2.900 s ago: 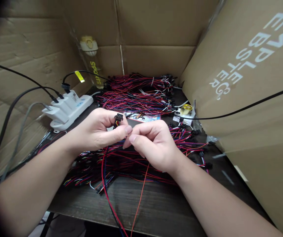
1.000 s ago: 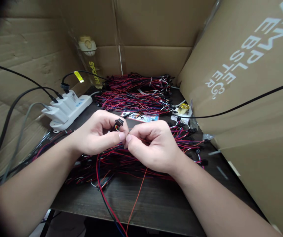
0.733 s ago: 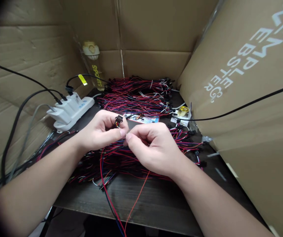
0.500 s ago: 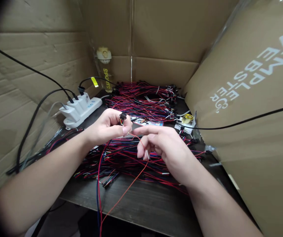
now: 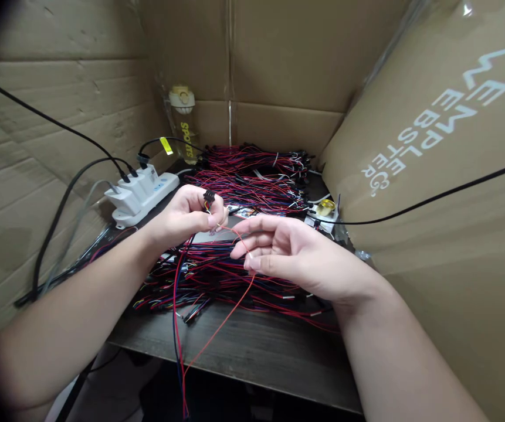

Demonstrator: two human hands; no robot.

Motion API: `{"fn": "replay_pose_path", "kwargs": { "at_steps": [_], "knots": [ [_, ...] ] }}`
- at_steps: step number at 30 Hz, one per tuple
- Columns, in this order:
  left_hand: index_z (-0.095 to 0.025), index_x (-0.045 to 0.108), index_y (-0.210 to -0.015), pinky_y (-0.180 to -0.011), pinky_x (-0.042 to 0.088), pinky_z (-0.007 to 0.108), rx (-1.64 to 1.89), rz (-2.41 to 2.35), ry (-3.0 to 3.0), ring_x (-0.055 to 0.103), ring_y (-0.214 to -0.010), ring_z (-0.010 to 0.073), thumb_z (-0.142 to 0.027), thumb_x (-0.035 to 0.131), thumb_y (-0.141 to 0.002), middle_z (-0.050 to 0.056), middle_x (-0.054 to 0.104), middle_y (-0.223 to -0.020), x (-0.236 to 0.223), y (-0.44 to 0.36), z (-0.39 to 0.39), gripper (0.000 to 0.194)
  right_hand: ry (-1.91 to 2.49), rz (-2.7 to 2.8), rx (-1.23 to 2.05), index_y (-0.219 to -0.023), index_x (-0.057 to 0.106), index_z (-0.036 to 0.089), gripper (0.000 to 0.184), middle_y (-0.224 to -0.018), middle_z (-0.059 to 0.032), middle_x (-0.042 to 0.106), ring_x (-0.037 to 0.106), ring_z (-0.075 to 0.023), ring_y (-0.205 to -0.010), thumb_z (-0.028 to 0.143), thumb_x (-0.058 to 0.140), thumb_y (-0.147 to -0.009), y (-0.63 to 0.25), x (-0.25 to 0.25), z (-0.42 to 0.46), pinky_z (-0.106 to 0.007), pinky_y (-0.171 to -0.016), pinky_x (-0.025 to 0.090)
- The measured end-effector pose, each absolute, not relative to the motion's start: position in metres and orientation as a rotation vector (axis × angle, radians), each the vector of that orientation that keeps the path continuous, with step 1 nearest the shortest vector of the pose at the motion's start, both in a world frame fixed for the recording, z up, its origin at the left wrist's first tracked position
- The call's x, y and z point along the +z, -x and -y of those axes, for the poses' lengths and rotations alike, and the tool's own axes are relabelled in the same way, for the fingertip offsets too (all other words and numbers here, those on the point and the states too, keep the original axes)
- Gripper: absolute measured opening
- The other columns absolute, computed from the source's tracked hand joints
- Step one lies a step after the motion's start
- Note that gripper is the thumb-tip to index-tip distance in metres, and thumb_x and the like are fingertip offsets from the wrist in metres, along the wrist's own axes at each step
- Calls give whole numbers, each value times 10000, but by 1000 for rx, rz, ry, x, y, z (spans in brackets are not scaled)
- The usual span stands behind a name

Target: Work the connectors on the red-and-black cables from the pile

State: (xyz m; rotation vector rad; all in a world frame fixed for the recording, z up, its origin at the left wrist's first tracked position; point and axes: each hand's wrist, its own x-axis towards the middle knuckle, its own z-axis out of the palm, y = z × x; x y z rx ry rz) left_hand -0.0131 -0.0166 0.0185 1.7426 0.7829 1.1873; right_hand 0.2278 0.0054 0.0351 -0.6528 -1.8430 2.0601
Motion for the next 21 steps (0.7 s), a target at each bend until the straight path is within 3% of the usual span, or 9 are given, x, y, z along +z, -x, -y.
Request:
{"fn": "replay_pose_path", "kwargs": {
  "at_steps": [4, 10, 21],
  "knots": [
    [-152, 553, -618, -556, 356, 242, 1133, -808, -1765, 427, -553, 85, -263, 657, -767, -27, 491, -568, 20, 12, 19, 213, 701, 1768, 2032, -1224, 677, 211, 431, -1123, -55, 715, 686, -80, -878, 193, 838, -825, -226, 32, -6, -169, -788, 570],
    [-148, 523, -602, -513, 296, 219, 1038, -797, -1791, 347, -523, 59, -218, 630, -743, -49, 432, -541, 22, 7, 22, 190, 699, 1603, 2122, -1085, 712, 174, 375, -942, -33, 744, 725, -91, -808, 176, 893, -757, -216, 29, 1, -181, -785, 606],
    [-148, 530, -597, -494, 305, 221, 936, -771, -1821, 366, -509, 66, -200, 650, -728, -37, 448, -536, 26, 6, 25, 185, 736, 1606, 2204, -1021, 690, 154, 331, -888, -36, 763, 729, -82, -776, 203, 895, -767, -212, 28, 2, -139, -718, 592]
  ]
}}
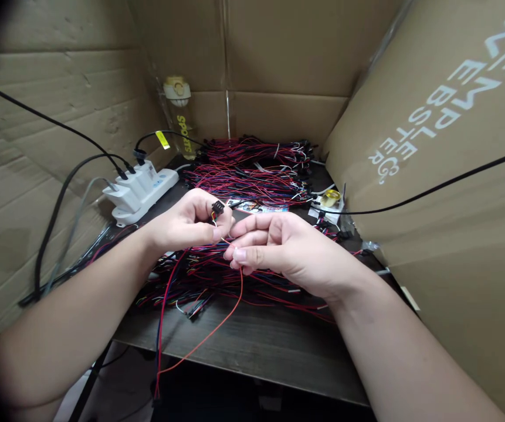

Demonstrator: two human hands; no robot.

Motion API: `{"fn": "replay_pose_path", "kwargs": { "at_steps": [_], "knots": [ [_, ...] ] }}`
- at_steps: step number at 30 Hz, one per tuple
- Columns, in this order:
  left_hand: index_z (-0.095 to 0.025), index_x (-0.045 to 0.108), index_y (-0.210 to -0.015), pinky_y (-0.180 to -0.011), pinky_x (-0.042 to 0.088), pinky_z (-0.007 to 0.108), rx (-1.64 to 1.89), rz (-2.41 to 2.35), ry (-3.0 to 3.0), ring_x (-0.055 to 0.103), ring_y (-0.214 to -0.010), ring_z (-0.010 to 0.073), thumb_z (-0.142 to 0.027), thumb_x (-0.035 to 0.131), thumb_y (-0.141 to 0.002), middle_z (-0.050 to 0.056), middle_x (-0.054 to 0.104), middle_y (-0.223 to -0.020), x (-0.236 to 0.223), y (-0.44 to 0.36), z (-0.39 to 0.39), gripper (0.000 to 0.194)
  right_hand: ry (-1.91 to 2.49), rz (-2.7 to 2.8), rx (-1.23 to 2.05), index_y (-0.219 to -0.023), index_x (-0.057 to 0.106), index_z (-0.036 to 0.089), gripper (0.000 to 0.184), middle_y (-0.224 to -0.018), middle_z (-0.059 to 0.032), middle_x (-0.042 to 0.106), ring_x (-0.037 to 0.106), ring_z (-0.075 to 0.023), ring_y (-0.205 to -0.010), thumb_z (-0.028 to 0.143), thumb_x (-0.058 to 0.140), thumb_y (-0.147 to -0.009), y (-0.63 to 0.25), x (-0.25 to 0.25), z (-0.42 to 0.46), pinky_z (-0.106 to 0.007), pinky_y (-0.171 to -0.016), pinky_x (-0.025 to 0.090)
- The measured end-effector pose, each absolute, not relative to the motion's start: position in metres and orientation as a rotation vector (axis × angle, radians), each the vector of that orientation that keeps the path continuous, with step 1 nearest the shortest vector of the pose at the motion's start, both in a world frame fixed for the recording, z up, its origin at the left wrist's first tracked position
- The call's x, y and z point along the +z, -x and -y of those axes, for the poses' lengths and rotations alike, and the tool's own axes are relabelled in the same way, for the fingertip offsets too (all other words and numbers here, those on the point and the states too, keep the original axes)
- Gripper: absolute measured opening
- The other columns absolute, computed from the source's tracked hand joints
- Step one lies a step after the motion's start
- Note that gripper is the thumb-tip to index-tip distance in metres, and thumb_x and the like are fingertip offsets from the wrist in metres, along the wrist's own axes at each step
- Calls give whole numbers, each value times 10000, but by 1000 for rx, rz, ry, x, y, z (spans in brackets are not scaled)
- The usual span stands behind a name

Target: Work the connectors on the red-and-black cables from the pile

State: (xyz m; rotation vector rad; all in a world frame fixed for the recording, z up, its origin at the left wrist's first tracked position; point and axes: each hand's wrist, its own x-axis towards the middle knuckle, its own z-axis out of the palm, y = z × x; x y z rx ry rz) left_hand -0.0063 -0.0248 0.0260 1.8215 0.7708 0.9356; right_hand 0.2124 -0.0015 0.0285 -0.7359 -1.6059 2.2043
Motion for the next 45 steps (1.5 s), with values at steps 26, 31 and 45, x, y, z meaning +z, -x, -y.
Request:
{"fn": "replay_pose_path", "kwargs": {
  "at_steps": [26, 31, 45],
  "knots": [
    [-157, 501, -592, -521, 284, 235, 887, -837, -1879, 344, -545, 69, -234, 595, -731, -37, 417, -558, 25, 12, 23, 185, 880, 1835, 1950, -795, 810, 155, 195, -717, -45, 727, 611, -73, -559, 316, 901, -732, -214, 23, -3, -166, -519, 488],
    [-162, 485, -599, -493, 260, 221, 821, -810, -1859, 314, -516, 57, -196, 601, -728, -53, 397, -536, 25, 8, 24, 177, 905, 1826, 1938, -777, 801, 160, 239, -608, -8, 631, 438, -40, -463, 360, 910, -705, -212, 28, 0, -180, -403, 281],
    [-146, 544, -631, -491, 298, 210, 872, -741, -1885, 349, -510, 54, -171, 609, -748, -56, 443, -550, 26, 6, 25, 136, 927, 1895, 1802, -737, 788, 182, 269, -485, 18, 465, 326, -57, -455, 442, 846, -772, -212, 24, -1, -244, -433, 137]
  ]
}}
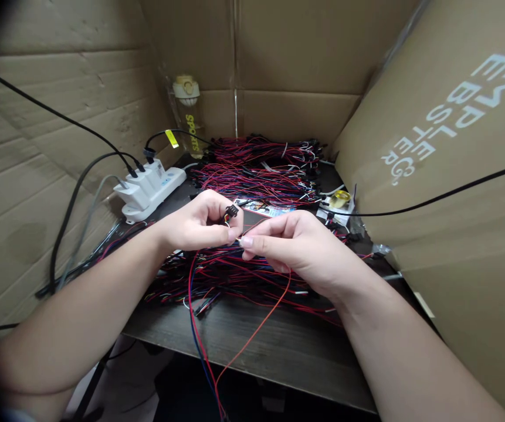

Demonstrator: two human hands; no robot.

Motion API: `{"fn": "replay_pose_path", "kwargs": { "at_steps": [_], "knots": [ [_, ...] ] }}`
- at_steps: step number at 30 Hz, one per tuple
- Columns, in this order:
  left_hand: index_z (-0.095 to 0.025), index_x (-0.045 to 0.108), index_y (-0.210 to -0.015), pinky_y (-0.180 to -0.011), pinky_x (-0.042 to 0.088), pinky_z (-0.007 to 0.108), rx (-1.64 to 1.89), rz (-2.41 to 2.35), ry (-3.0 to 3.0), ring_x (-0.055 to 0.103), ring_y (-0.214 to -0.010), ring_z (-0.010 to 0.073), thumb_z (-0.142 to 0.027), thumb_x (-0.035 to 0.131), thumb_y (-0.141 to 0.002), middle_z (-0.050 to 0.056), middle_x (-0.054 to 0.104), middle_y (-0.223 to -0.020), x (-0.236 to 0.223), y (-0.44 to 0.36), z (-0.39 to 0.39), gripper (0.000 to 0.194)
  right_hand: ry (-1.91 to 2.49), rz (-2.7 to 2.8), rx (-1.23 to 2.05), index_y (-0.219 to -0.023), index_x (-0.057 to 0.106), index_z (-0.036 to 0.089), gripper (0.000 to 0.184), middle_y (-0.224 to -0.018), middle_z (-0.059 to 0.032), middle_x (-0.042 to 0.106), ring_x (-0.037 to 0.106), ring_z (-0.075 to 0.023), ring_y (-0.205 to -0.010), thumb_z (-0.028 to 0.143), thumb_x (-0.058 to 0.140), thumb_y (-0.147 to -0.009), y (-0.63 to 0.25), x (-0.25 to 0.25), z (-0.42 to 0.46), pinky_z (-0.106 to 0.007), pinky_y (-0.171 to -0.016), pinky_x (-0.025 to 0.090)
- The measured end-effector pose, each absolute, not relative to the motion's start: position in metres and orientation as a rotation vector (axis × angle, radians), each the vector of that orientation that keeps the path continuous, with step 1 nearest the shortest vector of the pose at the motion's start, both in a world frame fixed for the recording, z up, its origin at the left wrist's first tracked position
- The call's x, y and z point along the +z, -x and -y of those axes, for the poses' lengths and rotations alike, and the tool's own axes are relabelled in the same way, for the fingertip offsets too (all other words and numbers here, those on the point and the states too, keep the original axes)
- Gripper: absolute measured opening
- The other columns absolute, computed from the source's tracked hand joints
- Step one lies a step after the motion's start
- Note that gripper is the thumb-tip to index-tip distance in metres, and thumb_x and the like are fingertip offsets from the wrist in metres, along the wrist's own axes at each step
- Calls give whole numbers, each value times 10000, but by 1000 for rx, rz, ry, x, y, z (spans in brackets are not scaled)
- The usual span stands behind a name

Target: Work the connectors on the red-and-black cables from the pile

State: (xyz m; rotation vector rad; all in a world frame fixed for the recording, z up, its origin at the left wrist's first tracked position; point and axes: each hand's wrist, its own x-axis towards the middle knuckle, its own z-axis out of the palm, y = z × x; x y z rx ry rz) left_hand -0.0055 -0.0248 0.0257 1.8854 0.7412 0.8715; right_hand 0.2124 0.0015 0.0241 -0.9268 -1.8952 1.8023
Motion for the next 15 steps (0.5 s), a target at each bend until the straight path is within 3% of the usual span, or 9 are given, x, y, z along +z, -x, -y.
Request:
{"fn": "replay_pose_path", "kwargs": {
  "at_steps": [15],
  "knots": [
    [-139, 582, -626, -527, 362, 207, 950, -809, -1966, 432, -547, 70, -162, 604, -726, -29, 518, -580, 26, 4, 25, 106, 940, 1902, 1736, -766, 768, 159, 319, -508, 12, 470, 310, -61, -466, 472, 814, -805, -213, 18, -3, -249, -452, 165]
  ]
}}
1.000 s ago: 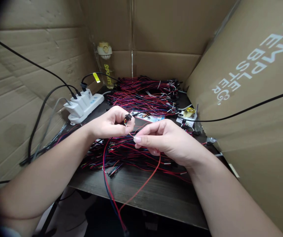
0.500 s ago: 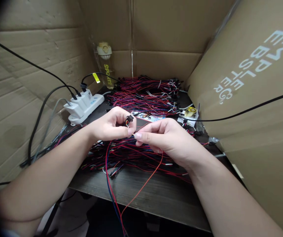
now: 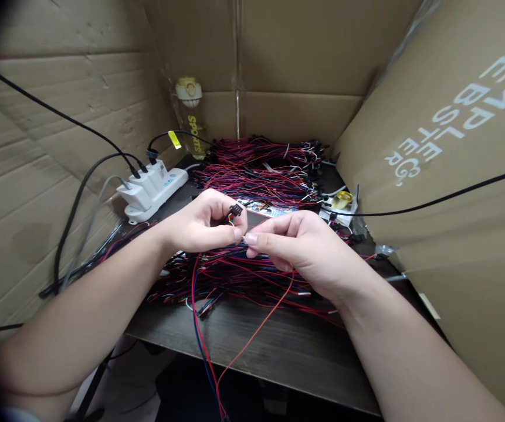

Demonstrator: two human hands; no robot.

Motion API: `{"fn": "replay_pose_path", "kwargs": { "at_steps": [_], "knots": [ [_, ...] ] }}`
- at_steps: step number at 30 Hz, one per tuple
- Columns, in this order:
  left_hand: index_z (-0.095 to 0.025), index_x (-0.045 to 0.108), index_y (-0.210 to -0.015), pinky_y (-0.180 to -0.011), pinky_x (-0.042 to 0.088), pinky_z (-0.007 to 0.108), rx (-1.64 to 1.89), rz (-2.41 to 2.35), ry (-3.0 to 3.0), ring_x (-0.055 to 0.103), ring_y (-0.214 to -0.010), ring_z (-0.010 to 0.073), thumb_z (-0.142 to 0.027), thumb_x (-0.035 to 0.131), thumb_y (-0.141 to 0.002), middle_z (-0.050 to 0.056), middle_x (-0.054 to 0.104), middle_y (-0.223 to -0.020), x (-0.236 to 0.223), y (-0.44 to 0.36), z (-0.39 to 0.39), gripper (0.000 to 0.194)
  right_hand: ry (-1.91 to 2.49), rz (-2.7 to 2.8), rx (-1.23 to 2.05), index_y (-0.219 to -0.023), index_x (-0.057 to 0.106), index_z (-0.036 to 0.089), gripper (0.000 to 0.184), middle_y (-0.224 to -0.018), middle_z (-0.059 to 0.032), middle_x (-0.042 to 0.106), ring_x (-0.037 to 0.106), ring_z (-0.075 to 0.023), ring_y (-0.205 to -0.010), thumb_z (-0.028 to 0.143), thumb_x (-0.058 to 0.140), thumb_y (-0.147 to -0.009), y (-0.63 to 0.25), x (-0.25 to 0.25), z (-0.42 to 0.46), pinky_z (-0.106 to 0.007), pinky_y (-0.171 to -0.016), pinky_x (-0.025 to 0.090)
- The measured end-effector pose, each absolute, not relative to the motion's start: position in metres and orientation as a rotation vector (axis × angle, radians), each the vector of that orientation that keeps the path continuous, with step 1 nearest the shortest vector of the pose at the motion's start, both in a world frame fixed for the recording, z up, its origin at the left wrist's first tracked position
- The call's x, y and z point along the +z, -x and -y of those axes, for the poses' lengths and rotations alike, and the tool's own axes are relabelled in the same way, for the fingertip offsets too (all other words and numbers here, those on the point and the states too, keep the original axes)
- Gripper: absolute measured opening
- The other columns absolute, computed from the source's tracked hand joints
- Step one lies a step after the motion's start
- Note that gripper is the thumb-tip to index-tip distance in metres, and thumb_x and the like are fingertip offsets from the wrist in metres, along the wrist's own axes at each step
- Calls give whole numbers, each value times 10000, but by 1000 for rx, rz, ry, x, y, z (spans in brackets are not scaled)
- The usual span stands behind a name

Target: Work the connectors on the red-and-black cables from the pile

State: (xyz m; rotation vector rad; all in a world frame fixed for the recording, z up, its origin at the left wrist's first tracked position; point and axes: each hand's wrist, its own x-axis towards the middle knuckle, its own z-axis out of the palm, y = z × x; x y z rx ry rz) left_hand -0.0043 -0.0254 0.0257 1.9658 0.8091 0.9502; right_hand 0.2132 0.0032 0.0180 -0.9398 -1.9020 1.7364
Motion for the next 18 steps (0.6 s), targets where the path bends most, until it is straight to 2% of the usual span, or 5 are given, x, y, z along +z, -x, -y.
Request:
{"fn": "replay_pose_path", "kwargs": {
  "at_steps": [6, 10, 15, 18],
  "knots": [
    [-144, 573, -623, -533, 353, 217, 968, -881, -1967, 422, -568, 80, -191, 610, -738, -26, 505, -576, 25, 3, 27, 129, 986, 1879, 1695, -753, 765, 162, 345, -478, 22, 428, 287, -62, -458, 500, 830, -782, -212, 18, -3, -258, -446, 150],
    [-144, 578, -630, -515, 322, 218, 990, -883, -1938, 389, -541, 73, -212, 616, -752, -40, 480, -556, 25, 3, 26, 145, 1006, 1822, 1699, -750, 760, 173, 325, -527, 10, 510, 333, -63, -471, 473, 882, -722, -209, 21, -1, -258, -460, 173],
    [-140, 616, -673, -479, 320, 221, 1015, -846, -1810, 393, -479, 75, -219, 533, -752, -48, 482, -508, 25, 4, 23, 138, 1013, 1868, 1672, -726, 731, 178, 352, -428, 48, 392, 274, -58, -427, 508, 852, -749, -208, 22, 0, -271, -454, 144],
    [-145, 584, -641, -469, 314, 218, 1007, -920, -1784, 406, -468, 72, -191, 532, -730, -46, 490, -511, 26, 3, 24, 113, 1029, 1879, 1648, -706, 694, 180, 371, -425, 49, 396, 271, -60, -416, 515, 849, -747, -209, 22, 1, -277, -443, 128]
  ]
}}
